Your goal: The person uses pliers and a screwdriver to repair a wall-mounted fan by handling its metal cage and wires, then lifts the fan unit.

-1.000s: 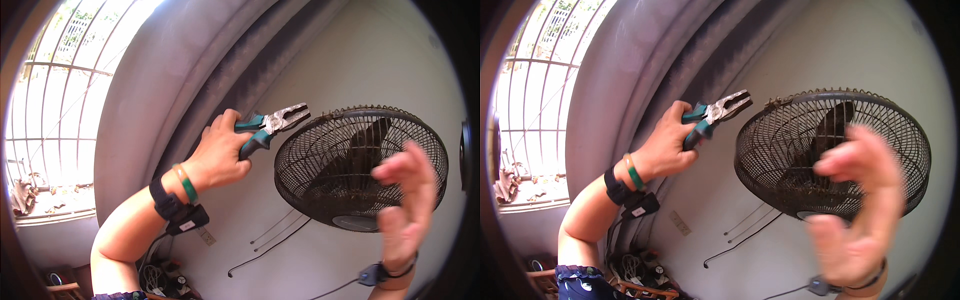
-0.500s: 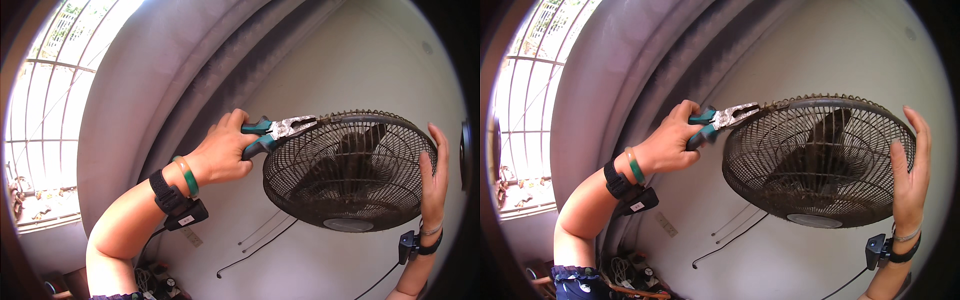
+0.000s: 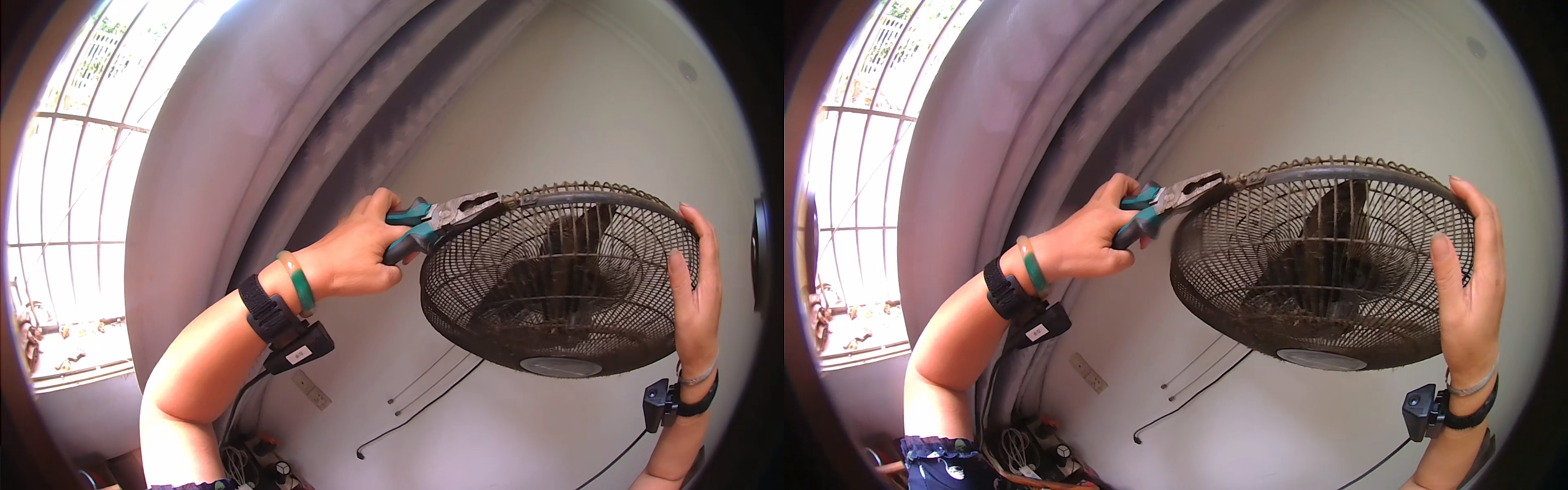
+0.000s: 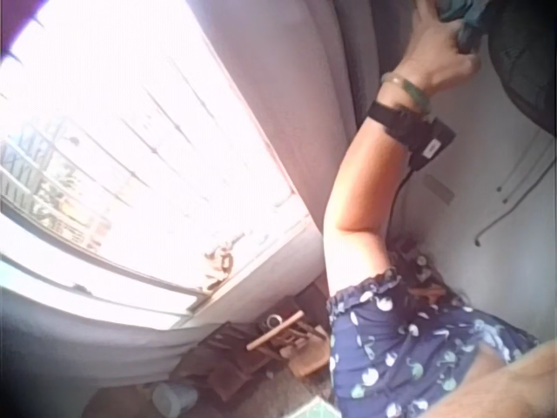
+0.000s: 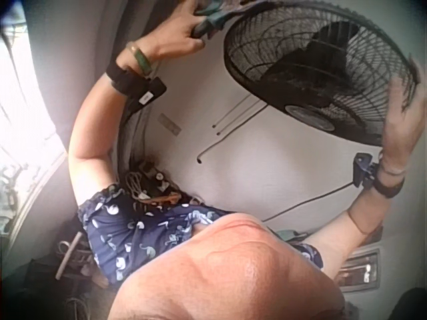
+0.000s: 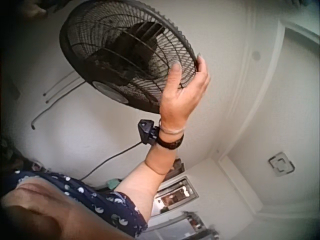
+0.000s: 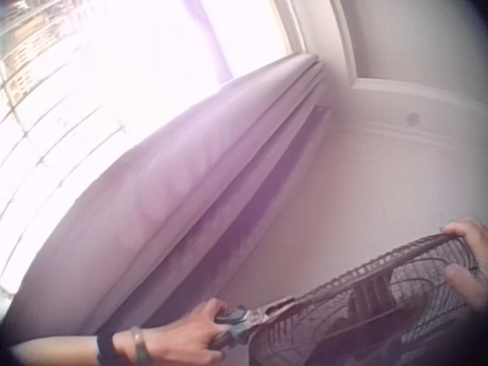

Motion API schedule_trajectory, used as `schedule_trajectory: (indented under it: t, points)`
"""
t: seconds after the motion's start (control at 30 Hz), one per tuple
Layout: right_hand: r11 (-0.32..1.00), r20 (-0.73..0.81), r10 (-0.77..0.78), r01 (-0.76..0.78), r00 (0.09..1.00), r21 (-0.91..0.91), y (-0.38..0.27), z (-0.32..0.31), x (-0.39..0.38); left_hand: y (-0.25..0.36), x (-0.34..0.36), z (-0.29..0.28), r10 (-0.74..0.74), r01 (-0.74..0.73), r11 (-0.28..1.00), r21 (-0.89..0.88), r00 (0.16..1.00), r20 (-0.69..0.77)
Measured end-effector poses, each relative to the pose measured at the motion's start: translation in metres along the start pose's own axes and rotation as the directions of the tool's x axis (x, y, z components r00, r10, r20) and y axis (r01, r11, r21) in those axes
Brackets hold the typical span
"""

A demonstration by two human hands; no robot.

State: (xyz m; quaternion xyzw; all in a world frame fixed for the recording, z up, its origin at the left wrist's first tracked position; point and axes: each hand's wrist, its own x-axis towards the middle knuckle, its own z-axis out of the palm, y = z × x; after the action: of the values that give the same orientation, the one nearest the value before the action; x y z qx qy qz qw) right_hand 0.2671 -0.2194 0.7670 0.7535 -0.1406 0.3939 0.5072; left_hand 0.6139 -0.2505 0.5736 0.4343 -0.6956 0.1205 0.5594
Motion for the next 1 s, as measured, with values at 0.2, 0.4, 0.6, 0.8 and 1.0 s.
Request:
schedule_trajectory:
  t: [0.2, 0.4, 0.6, 0.8, 1.0]
  points:
    - [0.998, -0.022, -0.059, 0.058, 0.998, -0.037, -0.002, -0.002, 0.000, -0.001, 0.002, -0.001, 0.005, 0.001, 0.997, -0.076, 0.997, 0.082]
    - [0.990, -0.032, -0.122, 0.120, 0.992, -0.071, -0.001, 0.000, 0.000, 0.015, 0.003, -0.008, -0.025, 0.019, 0.999, 0.051, 0.992, 0.122]
    - [0.985, -0.043, -0.146, 0.141, 0.988, -0.097, -0.001, -0.002, -0.001, 0.023, 0.005, -0.016, -0.031, 0.005, 0.990, 0.140, 0.982, 0.187]
    - [0.984, -0.073, -0.152, 0.143, 0.986, -0.110, 0.001, -0.003, -0.002, 0.021, 0.009, -0.015, -0.053, 0.035, 0.995, 0.092, 0.979, 0.199]
    - [0.976, -0.083, -0.172, 0.158, 0.982, -0.151, -0.005, -0.006, -0.003, 0.014, 0.005, -0.012, 0.017, -0.023, 0.999, 0.036, 0.986, 0.164]
